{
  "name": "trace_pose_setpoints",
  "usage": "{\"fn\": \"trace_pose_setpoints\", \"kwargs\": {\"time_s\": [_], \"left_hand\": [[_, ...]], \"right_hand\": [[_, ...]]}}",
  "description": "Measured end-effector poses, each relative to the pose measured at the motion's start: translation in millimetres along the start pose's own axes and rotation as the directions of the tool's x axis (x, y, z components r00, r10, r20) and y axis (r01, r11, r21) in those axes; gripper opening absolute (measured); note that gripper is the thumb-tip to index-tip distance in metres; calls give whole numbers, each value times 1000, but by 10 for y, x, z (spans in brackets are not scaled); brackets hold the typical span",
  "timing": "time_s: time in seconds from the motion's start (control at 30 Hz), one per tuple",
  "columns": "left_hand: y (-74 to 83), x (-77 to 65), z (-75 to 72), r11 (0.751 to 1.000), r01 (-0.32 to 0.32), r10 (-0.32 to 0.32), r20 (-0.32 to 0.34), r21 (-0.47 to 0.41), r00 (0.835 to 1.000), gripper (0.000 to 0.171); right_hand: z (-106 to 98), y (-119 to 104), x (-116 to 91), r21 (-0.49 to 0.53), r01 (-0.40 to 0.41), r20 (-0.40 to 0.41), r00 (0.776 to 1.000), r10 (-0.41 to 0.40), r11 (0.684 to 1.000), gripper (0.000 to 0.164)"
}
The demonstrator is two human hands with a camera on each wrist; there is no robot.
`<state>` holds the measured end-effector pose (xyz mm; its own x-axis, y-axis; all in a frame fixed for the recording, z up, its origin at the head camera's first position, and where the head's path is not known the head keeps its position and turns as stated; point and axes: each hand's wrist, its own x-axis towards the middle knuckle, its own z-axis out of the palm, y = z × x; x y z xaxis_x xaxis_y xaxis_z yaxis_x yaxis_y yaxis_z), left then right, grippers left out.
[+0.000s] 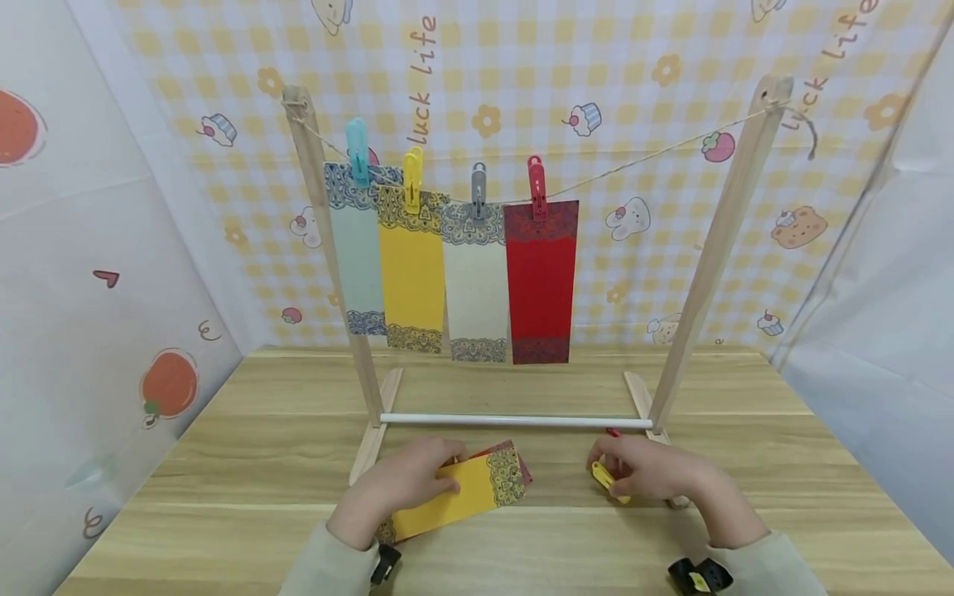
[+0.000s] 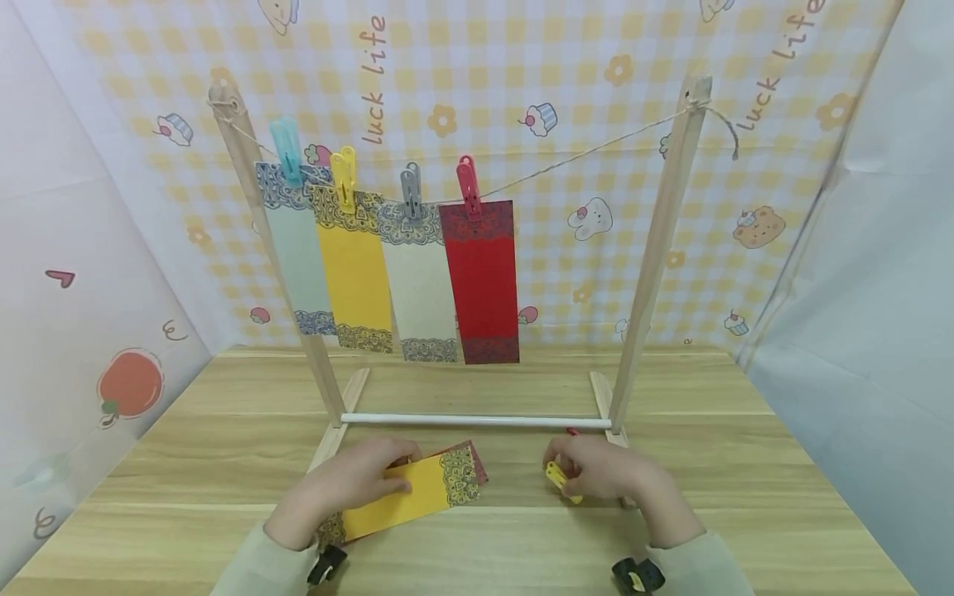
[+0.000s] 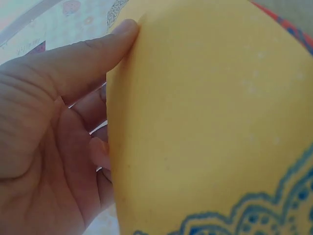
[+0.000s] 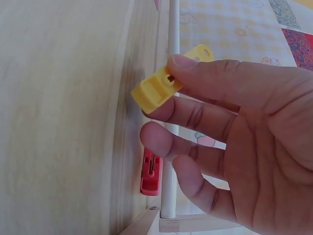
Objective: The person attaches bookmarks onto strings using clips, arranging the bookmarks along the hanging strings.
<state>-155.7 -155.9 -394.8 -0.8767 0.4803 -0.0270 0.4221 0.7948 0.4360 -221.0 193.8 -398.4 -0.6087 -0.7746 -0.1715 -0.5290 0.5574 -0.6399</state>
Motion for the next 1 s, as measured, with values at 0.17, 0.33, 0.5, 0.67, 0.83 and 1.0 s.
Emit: {"fn": "trace_pose_setpoints", "kwargs": {"time_s": [0.17,0.33,0.5,0.67,0.83,1.0], "left_hand": [[12,8,-18,999,-40,40,-13,-8,999,14],[23,20,-37,998,-54,54,-27,-10,998,8],[47,41,-46,998,-60,59,-38,-11,998,6],[79,51,-57,998,-67,67,-46,-12,997,5],[119,23,-73,995,-103,104,-60,5,993,5],[136,-10,-85,992,-122,122,-71,-5,990,9]], "right_hand": [[4,16,11,0,16,-5,1000,-16,1000,30],[-21,-1,3,-9,20,-12,1000,-20,1000,31],[-54,-34,-14,-43,84,-42,995,-85,996,31],[-82,-48,-40,-35,104,-55,993,-106,994,33],[-96,-71,-50,-38,127,-75,989,-130,991,35],[-111,-117,-53,-25,133,-104,985,-135,991,36]]}}
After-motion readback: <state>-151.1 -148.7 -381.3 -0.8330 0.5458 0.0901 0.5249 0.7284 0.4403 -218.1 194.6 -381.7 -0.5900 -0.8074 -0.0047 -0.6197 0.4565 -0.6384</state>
